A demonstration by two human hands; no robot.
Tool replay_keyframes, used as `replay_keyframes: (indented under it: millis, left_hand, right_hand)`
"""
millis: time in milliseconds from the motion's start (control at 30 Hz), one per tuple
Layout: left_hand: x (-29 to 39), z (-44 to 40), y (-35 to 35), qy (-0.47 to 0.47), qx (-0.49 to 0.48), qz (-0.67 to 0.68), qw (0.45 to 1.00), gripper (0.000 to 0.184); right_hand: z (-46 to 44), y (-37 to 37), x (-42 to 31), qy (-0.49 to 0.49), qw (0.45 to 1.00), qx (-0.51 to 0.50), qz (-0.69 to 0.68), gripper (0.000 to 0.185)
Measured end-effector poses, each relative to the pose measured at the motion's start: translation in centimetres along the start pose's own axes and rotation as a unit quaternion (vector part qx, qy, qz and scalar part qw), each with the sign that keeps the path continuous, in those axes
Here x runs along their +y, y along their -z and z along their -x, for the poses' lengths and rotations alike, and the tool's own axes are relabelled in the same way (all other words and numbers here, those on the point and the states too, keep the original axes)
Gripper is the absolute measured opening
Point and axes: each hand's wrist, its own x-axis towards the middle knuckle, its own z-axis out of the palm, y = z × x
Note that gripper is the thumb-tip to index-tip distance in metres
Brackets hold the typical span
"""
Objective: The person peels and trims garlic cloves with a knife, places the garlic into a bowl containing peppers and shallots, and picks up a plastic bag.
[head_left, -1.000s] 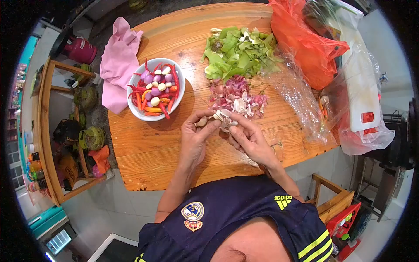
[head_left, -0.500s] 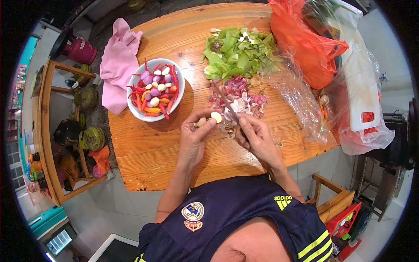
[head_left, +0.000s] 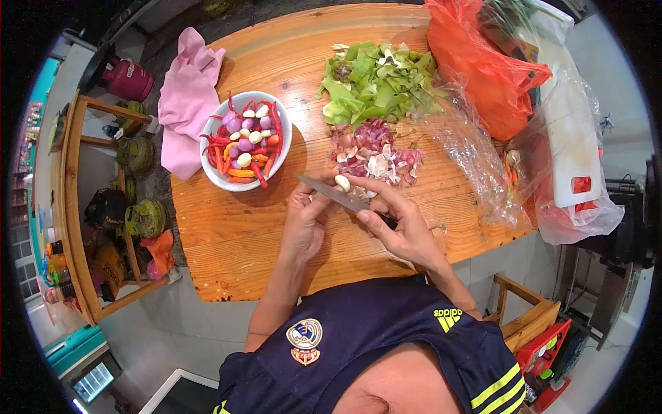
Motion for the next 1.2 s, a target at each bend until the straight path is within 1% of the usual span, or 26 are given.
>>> replay_keyframes:
  millis: [67,167,233,333,467,533,567,633,667,733,800,900,1000,1100,1200]
  left_hand:
    - [-0.1,0.0,0.2,-0.012,-0.004,-0.025,1.0,0.031]
    - [-0.2,0.0,-0.8,-0.059,0.027,-0.075,0.995,0.03]
    - [-0.4,0.0,-0.2,-0.053,0.024,-0.092,0.994,0.03]
    - [-0.3,0.1,-0.1,-0.048,0.023,-0.093,0.994,0.028]
    - [-0.1,0.1,-0.4,-0.05,0.026,-0.082,0.995,0.026]
    - [-0.3,0.1,-0.1,-0.048,0.029,-0.088,0.995,0.024]
    - [-0.3,0.0,0.0,-0.047,0.031,-0.09,0.994,0.023]
    - [-0.3,0.0,0.0,-0.049,0.023,-0.104,0.993,0.022]
    - [-0.3,0.0,0.0,-0.051,0.018,-0.111,0.992,0.021]
    - [-0.2,0.1,-0.3,-0.052,0.031,-0.106,0.993,0.021]
    - [-0.2,0.1,-0.5,-0.053,0.039,-0.109,0.992,0.02]
    - [-0.1,0.1,-0.7,-0.051,0.044,-0.117,0.991,0.021]
    - [-0.2,0.1,-0.8,-0.05,0.044,-0.108,0.992,0.02]
    - [-0.3,0.1,-0.7,-0.06,0.041,-0.103,0.992,0.02]
    - [-0.1,0.1,-0.7,-0.05,0.038,-0.105,0.992,0.019]
  right_hand:
    - [0.0,0.0,-0.2,-0.002,1.0,0.003,0.018,0.042]
    - [-0.1,-0.3,0.6,0.028,0.999,0.017,0.033,0.042]
    - [-0.1,-0.4,0.7,0.028,0.999,0.023,0.033,0.042]
    - [-0.1,-0.3,0.2,-0.002,1.0,0.02,0.02,0.04]
    - [-0.2,-0.5,0.5,0.012,0.999,0.024,0.021,0.039]
    - [-0.4,-0.4,1.1,0.064,0.996,0.036,0.055,0.038]
    - [-0.8,-0.4,2.0,0.117,0.988,0.047,0.088,0.037]
    - [-0.8,-0.3,2.1,0.109,0.99,0.044,0.083,0.036]
    - [-0.5,-0.1,1.6,0.048,0.997,0.03,0.047,0.036]
    - [-0.3,0.2,1.4,-0.028,0.998,0.0,-0.055,0.036]
    - [-0.5,0.5,2.1,-0.057,0.981,-0.031,-0.183,0.035]
    - [-0.4,0.4,2.0,-0.083,0.957,-0.023,-0.276,0.037]
    - [-0.4,0.4,1.7,-0.066,0.973,-0.044,-0.215,0.039]
    - [-0.4,0.3,2.0,-0.042,0.984,-0.038,-0.168,0.037]
    - [-0.5,0.2,2.2,-0.032,0.986,-0.022,-0.16,0.035]
